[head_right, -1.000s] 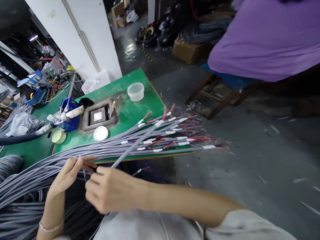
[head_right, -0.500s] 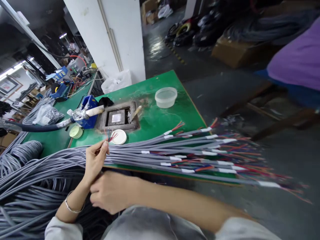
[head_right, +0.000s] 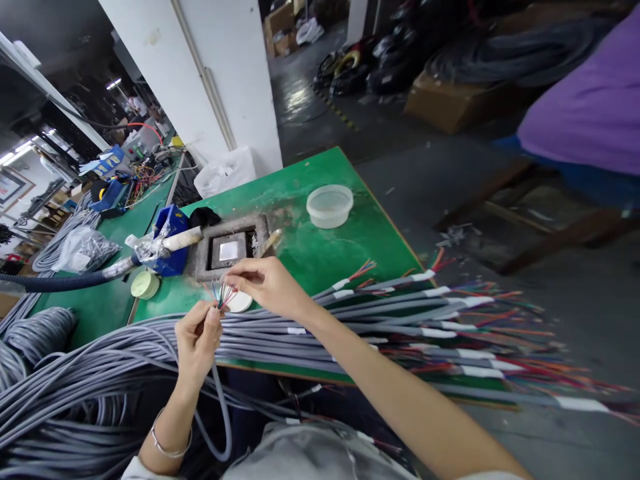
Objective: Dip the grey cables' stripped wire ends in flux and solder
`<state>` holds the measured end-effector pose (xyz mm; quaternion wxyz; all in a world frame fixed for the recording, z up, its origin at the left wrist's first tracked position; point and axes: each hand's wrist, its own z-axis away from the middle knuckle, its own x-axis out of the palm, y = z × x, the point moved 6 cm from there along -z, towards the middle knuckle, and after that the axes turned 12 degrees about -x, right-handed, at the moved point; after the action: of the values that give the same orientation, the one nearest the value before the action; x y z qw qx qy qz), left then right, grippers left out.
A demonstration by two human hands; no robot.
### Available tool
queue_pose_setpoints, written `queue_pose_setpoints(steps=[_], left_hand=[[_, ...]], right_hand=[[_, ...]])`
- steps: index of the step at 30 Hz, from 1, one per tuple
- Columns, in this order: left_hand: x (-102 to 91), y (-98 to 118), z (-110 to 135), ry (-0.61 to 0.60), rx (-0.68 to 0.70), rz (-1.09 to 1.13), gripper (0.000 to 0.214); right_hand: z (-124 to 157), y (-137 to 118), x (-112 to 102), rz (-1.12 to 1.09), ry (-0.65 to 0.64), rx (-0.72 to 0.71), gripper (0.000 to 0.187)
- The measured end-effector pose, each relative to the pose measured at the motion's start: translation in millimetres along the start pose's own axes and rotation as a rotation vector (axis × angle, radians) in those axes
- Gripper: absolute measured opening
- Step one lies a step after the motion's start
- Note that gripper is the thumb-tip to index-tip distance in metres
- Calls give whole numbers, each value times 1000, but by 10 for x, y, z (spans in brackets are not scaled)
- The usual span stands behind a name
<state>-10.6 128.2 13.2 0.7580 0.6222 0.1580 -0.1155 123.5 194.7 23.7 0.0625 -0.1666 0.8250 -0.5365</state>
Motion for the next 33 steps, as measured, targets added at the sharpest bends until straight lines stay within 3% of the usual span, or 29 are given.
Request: queue_pose_setpoints(steps=[3, 8, 14, 18, 26, 30, 33], left_hand=[[-32, 19, -20, 99, 35, 55, 39], [-1, 24, -50, 121, 101, 127, 27], [9, -9, -55, 177, 79, 224, 28], [25, -58, -49, 190, 15, 290, 36], [12, -121, -61, 158, 64, 378, 27], [32, -137, -77, 122, 87, 371, 23], [18, -91, -69, 176, 146, 290, 17]], right_hand=[[32, -18, 5, -132, 16, 57, 37], [38, -3, -24, -249, 69, 139, 35], [41, 53, -23, -235, 137, 165, 21], [44, 57, -17, -220, 138, 168, 18], [67, 50, 3, -162, 81, 222, 12], [64, -3, 15, -40, 26, 110, 10], [65, -62, 1, 47, 29, -10, 12]])
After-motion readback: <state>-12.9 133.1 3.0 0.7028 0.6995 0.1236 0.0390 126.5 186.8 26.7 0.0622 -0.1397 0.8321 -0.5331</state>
